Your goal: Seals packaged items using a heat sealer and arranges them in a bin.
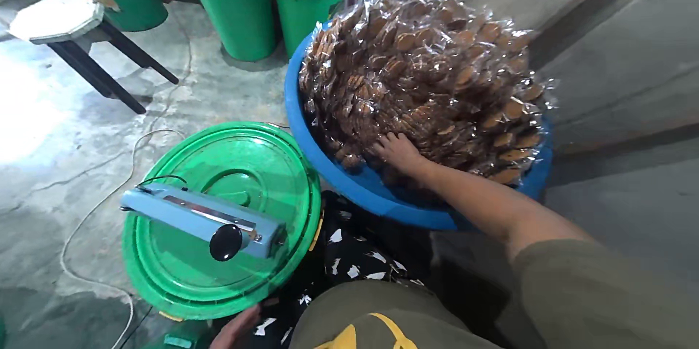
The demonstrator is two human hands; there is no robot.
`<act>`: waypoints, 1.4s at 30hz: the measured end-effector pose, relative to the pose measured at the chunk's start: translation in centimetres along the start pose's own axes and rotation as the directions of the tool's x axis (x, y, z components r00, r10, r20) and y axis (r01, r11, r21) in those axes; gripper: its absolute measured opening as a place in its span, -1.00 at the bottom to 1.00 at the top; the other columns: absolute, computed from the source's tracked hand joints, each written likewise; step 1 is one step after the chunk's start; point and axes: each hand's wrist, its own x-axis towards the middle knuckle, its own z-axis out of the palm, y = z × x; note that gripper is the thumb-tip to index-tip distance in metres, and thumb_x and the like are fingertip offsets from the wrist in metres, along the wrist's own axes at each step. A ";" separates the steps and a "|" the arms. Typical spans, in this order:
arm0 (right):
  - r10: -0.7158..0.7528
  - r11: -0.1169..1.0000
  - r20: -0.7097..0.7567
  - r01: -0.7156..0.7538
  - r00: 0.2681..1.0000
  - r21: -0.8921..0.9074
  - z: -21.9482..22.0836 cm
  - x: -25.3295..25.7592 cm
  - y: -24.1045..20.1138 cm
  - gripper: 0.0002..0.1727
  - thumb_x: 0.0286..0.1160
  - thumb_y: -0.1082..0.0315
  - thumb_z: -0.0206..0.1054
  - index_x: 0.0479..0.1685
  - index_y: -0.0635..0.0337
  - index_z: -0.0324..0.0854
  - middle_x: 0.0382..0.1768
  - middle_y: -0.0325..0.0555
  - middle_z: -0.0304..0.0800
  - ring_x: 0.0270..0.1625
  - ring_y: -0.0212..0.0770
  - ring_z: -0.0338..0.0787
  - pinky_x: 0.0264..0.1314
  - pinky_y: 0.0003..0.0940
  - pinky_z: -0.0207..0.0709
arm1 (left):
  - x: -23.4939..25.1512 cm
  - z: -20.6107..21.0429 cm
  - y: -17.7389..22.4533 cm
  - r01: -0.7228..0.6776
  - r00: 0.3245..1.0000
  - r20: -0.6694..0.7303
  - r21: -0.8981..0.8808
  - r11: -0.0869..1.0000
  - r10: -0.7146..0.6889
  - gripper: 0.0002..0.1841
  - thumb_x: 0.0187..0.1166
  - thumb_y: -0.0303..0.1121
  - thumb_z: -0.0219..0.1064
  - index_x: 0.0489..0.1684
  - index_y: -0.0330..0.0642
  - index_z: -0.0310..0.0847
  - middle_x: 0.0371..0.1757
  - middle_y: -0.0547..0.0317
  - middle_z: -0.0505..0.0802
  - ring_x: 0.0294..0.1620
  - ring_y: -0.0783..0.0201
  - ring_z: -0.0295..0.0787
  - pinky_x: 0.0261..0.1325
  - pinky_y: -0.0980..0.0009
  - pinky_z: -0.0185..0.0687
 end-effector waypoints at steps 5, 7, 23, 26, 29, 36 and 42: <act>0.136 0.986 0.129 -0.147 0.982 0.076 -1.4 1.3 -1.9 -0.46 0.50 0.68 0.27 0.54 0.36 0.49 0.58 0.44 0.35 0.61 0.47 0.37 0.42 0.40 0.42 | 6.2 2.3 4.3 -0.255 0.954 0.216 0.220 0.941 0.208 -0.46 0.57 -0.38 0.35 0.52 -0.46 0.47 0.47 -0.31 0.65 0.50 -0.13 0.60 0.57 -0.02 0.46; 0.055 0.998 0.081 -0.051 0.995 -0.047 -1.1 1.5 -2.1 -0.42 0.45 0.69 0.29 0.55 0.36 0.48 0.60 0.40 0.35 0.65 0.43 0.33 0.47 0.37 0.37 | 6.9 2.7 5.6 -0.340 0.927 0.259 0.273 0.900 0.271 -0.47 0.56 -0.39 0.38 0.50 -0.44 0.50 0.46 -0.30 0.67 0.50 -0.15 0.61 0.55 -0.02 0.48; -0.108 0.988 0.186 0.084 0.977 0.133 -0.7 3.0 -5.7 -0.59 0.72 0.65 -0.08 0.45 0.64 0.42 0.53 0.51 0.44 0.67 0.43 0.34 0.71 0.29 0.11 | 5.1 2.5 5.8 -0.241 0.957 0.179 0.056 0.969 0.228 -0.52 0.67 -0.38 0.22 0.43 -0.64 0.45 0.36 -0.44 0.68 0.39 -0.01 0.68 0.52 0.16 0.51; -0.109 0.948 0.154 0.056 0.982 0.313 -2.4 0.7 -5.6 -0.60 0.78 0.58 -0.07 0.46 0.59 0.42 0.39 0.56 0.57 0.54 0.51 0.50 0.59 0.36 0.25 | 4.3 2.3 5.2 -0.191 0.970 0.144 -0.039 0.981 0.195 -0.45 0.73 -0.23 0.20 0.42 -0.67 0.43 0.37 -0.41 0.68 0.40 0.12 0.67 0.53 0.22 0.50; 0.015 0.809 -0.117 0.056 0.993 0.585 -5.8 -2.4 -4.4 -0.59 0.75 0.30 0.21 0.37 0.47 0.53 0.27 0.44 0.68 0.42 0.39 0.64 0.53 0.25 0.40 | 4.5 2.7 5.4 -0.170 0.969 0.148 -0.195 0.966 0.200 -0.36 0.75 -0.05 0.19 0.48 -0.56 0.41 0.37 -0.16 0.74 0.41 0.26 0.67 0.53 0.23 0.53; 0.256 0.186 -0.741 0.721 0.621 0.668 -10.5 -10.0 -16.6 -0.65 0.62 0.26 0.29 0.07 0.41 0.76 0.04 0.19 0.83 0.18 -0.03 0.79 0.34 -0.16 0.63 | 12.0 7.8 5.3 -0.231 0.960 -0.270 -0.600 0.766 0.078 0.12 0.56 0.37 0.12 0.84 -0.11 -0.62 0.57 0.17 0.57 0.42 0.24 0.70 0.36 0.19 0.73; -0.302 -0.333 -0.011 -0.094 0.953 0.938 -10.8 -9.8 -20.5 -0.72 0.76 0.42 0.13 0.22 0.49 0.50 -0.08 0.02 0.66 -0.19 -0.33 0.68 -0.06 -0.39 0.64 | 10.2 7.0 1.2 -0.107 0.813 -0.563 -0.392 0.914 -0.147 -0.31 0.52 -0.32 0.24 0.66 -0.34 0.08 0.17 0.15 0.65 -0.07 0.56 0.71 -0.04 0.53 0.72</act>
